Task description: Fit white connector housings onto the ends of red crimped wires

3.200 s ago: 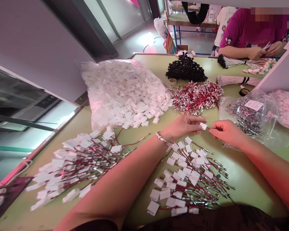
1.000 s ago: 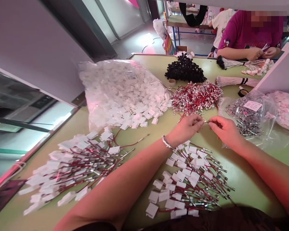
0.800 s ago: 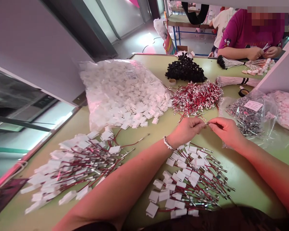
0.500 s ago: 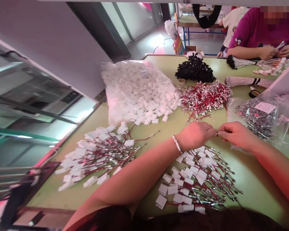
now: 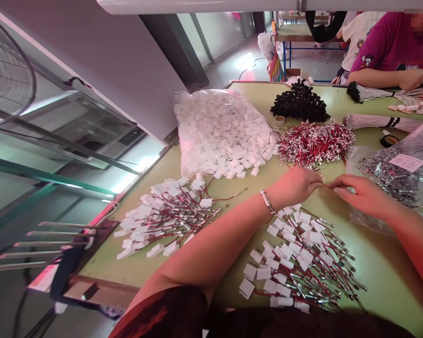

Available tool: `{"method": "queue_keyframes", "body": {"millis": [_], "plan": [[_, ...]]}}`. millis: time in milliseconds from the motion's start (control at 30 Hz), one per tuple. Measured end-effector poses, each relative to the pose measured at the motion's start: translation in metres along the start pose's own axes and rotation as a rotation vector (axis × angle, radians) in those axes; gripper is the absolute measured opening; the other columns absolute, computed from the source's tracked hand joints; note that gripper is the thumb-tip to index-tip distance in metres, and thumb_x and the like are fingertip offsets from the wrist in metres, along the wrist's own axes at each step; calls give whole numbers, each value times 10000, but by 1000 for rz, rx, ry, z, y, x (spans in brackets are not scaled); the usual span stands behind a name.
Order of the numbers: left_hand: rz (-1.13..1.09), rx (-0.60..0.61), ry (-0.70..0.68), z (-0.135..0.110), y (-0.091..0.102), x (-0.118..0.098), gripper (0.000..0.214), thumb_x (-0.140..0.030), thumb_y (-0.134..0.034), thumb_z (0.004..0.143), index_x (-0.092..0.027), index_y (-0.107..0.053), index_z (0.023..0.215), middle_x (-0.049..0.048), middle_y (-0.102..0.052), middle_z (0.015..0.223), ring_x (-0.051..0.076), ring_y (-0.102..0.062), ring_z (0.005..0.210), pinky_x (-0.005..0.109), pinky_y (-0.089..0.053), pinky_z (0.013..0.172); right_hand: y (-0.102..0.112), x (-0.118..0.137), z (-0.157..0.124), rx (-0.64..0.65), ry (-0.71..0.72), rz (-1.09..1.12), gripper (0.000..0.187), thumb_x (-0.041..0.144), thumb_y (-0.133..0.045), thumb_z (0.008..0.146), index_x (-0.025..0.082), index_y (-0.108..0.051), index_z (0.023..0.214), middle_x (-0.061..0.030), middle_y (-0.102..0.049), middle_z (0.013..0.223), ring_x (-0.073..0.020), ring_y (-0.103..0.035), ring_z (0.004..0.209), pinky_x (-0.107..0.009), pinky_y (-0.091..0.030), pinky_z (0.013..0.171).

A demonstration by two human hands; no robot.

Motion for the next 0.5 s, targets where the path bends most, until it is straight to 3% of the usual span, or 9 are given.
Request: {"method": "queue_keyframes", "body": {"millis": [67,133,200,300,400,500], "plan": [[-8,2,43,1,-5,-7,247,-240,-454,917,-164,-684,869,49,-709,834,145,-624,755,270,-456,698,-7,13,-2,-1,80,-163,256,282,-453,878,208,-661,1007,-78,-713,942,-212,-651,830,-325,-485,710],[-23,-10,122,1,2,-8,222,-303,-489,898,-167,-663,919,43,-705,825,137,-617,725,258,-457,672,-12,21,-4,-46,114,-230,309,255,-391,907,200,-636,1087,-88,-719,941,-216,-662,799,-323,-478,680],[28,-14,251,-2,21,1,307,-416,-538,857,-159,-634,995,52,-698,807,147,-607,689,258,-457,629,-13,21,-6,-127,107,-233,327,268,-375,919,193,-613,1129,-89,-723,924,-216,-665,780,-321,-470,664],[406,-41,616,-14,56,31,428,-493,-451,867,-119,-659,856,146,-685,819,239,-628,754,322,-467,633,-9,8,-7,-185,20,-169,304,300,-377,923,188,-583,1117,-41,-705,719,-187,-631,639,-308,-446,620],[616,135,741,-26,70,59,303,-329,-540,796,-78,-662,917,211,-679,933,331,-638,890,347,-480,661,-7,-4,-5,-151,-53,-112,227,301,-393,916,206,-575,1011,5,-668,628,-157,-579,562,-287,-414,586],[658,256,724,-30,64,71,307,-138,-526,721,-69,-651,992,214,-678,977,331,-643,939,325,-487,684,-9,-7,-4,-125,-85,-116,175,304,-462,875,217,-613,864,-2,-693,711,-150,-581,595,-279,-394,573]]}}
Point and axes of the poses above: each hand's wrist, its own z-axis towards the middle knuckle, its own y-axis out of the back of the hand, x = y × z, the point moved 2 cm from there along z, towards the middle knuckle
